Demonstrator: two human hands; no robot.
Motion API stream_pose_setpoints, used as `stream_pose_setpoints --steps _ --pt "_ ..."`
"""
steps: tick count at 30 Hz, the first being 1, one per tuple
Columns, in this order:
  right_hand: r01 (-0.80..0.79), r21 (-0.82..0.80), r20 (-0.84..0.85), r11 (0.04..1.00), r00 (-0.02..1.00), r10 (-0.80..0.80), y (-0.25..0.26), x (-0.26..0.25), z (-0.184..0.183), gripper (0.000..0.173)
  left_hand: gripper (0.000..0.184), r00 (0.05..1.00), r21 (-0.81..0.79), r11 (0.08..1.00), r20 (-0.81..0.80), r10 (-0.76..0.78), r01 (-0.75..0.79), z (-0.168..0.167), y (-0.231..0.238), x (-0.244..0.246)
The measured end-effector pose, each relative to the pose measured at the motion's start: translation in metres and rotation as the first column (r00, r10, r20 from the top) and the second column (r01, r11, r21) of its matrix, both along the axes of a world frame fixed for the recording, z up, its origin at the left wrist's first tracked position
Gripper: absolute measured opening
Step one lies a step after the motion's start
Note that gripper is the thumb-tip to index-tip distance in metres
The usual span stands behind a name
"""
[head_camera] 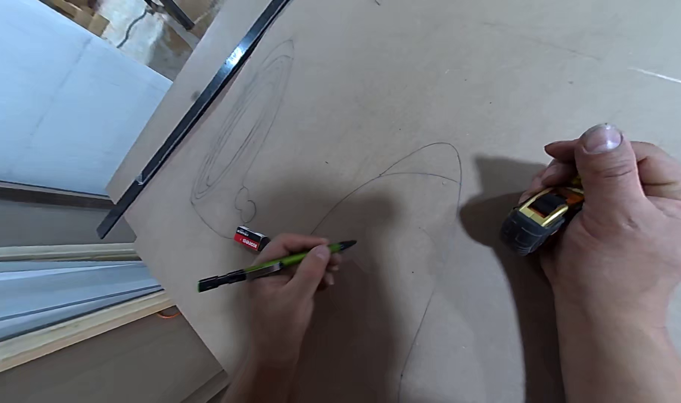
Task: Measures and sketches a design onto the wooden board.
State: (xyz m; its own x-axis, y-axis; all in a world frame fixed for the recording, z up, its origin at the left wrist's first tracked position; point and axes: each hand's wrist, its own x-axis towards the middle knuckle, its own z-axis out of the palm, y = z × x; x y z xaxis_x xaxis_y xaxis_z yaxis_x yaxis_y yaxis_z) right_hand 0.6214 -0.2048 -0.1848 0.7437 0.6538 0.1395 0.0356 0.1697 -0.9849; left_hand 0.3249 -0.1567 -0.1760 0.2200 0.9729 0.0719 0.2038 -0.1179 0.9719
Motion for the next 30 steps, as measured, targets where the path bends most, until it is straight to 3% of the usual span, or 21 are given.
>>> stream_pose_setpoints --steps 5,9,13,15,24,30 --pt "-0.001 0.02 -0.004 1.0 1.0 0.002 0.001 0.003 -0.008 0.022 0.01 0.96 -0.125 0.955 -0.039 -0.276 0.269 0.009 0.041 -0.035" --pt "-0.01 0.007 0.007 1.0 1.0 0.01 0.003 0.008 -0.016 0.027 0.011 0.785 -0.072 0.786 -0.037 -0.618 0.615 0.007 0.103 0.012" --pt "0.006 0.018 0.017 1.0 1.0 -0.006 0.004 0.01 -0.019 0.026 0.004 0.621 -0.078 0.626 -0.074 -0.78 0.776 0.013 0.123 0.068" --pt "0.012 0.015 0.019 1.0 1.0 -0.013 0.004 0.011 -0.019 0.025 0.003 0.57 -0.092 0.574 -0.069 -0.819 0.813 0.015 0.123 0.077" --pt "0.016 0.02 0.013 1.0 1.0 -0.016 0.005 0.012 -0.022 0.024 0.003 0.511 -0.058 0.517 -0.094 -0.854 0.854 0.013 0.12 0.088" --pt "0.004 0.038 0.008 0.999 1.0 -0.004 0.006 0.016 -0.027 0.025 0.002 0.548 -0.048 0.556 -0.117 -0.828 0.83 0.013 0.119 0.083"
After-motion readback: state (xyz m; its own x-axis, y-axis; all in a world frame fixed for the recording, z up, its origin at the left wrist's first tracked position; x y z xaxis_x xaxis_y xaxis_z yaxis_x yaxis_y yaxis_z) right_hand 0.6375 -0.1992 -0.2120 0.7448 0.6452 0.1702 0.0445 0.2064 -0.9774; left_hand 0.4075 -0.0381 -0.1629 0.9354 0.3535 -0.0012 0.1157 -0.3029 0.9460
